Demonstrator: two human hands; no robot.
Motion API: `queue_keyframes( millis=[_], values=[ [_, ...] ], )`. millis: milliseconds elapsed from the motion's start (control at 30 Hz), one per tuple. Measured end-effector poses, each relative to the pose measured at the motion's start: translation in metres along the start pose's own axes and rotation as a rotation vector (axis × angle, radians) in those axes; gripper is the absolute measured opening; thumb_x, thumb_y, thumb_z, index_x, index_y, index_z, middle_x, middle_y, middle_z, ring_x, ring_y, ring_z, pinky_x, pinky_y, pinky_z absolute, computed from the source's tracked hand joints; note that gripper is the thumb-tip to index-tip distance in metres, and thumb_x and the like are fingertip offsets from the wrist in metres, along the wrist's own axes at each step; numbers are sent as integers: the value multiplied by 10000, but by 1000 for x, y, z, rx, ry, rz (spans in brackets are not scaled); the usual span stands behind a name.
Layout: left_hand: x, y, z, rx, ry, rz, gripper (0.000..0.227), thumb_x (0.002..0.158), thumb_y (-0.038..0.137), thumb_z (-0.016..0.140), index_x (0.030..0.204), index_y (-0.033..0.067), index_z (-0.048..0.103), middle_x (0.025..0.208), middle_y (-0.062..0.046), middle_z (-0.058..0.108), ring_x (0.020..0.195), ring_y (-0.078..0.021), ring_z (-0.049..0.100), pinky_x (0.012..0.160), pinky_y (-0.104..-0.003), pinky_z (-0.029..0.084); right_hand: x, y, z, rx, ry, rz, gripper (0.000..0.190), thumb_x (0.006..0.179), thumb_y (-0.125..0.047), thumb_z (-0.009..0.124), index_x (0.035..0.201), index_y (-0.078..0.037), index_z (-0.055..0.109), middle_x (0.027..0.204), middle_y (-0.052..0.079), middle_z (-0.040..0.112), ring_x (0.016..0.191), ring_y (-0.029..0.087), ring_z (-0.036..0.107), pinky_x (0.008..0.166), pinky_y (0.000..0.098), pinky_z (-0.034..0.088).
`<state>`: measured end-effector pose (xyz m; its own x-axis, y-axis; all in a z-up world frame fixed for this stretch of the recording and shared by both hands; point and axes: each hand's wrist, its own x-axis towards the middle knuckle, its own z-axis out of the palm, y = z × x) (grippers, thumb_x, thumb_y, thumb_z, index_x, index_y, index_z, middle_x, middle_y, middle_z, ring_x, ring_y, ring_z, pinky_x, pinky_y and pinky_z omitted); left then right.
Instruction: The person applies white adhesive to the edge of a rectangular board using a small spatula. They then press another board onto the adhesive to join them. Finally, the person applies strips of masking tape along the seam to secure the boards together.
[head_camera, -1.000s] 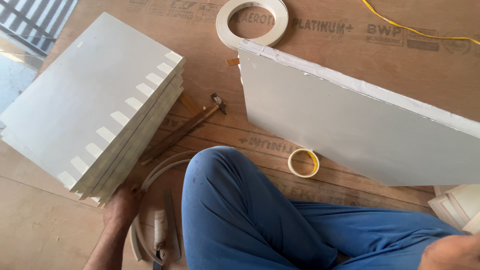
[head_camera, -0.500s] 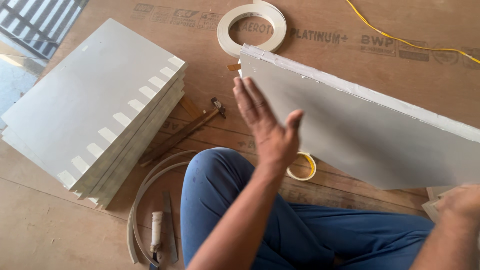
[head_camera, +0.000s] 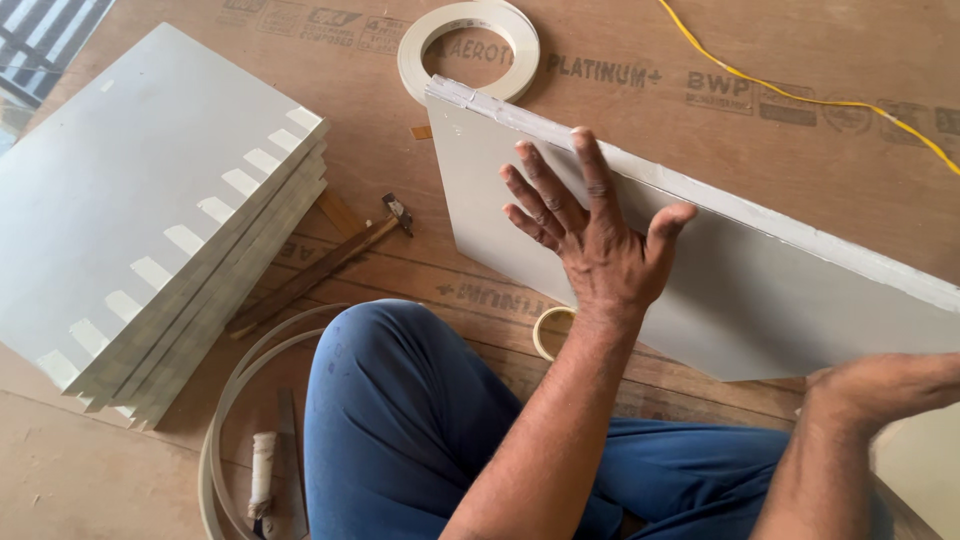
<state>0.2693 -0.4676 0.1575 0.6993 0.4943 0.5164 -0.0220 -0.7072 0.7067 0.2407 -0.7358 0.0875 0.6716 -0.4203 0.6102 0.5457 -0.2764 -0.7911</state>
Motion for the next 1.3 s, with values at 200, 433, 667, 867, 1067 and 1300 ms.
queue_keyframes(
  millis=[200,433,667,867,1067,1300],
  values=[
    [-11,25,11,85,-12,191,1053,878,944,216,1704,326,4,1692,-194,-269,1588,-364,-276,1255,-595,-260,-2,-2,6,62,65,54,777,1118,-548,201,1538,98,304,1593,325,430,1448,442,531,1160,537,523],
    [8,17,-32,180,-176,354,1170,790,996,250,1685,278,21,1686,-206,-235,1555,-420,-273,1200,-620,-274,-5,-1,5,85,77,27,717,1157,-556,186,1562,34,234,1604,270,353,1532,414,474,1233,534,498],
    [116,-91,-87,697,-13,341,927,947,53,548,1715,237,63,1735,-177,-75,1606,-436,-59,1248,-710,-125,-5,-26,14,102,-32,-32,689,1232,-520,253,1538,88,358,1557,289,443,1471,419,554,1207,532,507],
    [78,-91,-89,605,-173,465,1073,811,-203,493,1704,224,80,1742,-141,-70,1609,-413,-53,1236,-723,-105,-4,-30,16,76,-8,16,748,1162,-554,277,1529,92,363,1560,314,430,1474,434,556,1206,539,518],
    [26,-67,-107,576,-347,466,1030,817,-101,566,1661,300,132,1724,-126,-46,1591,-404,-61,1250,-683,-36,-6,-18,12,86,-69,117,898,1072,-637,216,1601,84,295,1620,341,393,1512,425,508,1218,525,502],
    [44,-82,-83,-248,-12,-153,948,1028,733,370,1706,187,-5,1787,-221,-103,1663,-422,-89,1309,-655,-10,-10,-12,7,79,-64,186,931,1056,-668,239,1572,104,308,1589,357,402,1501,456,548,1178,547,506]
  ],
)
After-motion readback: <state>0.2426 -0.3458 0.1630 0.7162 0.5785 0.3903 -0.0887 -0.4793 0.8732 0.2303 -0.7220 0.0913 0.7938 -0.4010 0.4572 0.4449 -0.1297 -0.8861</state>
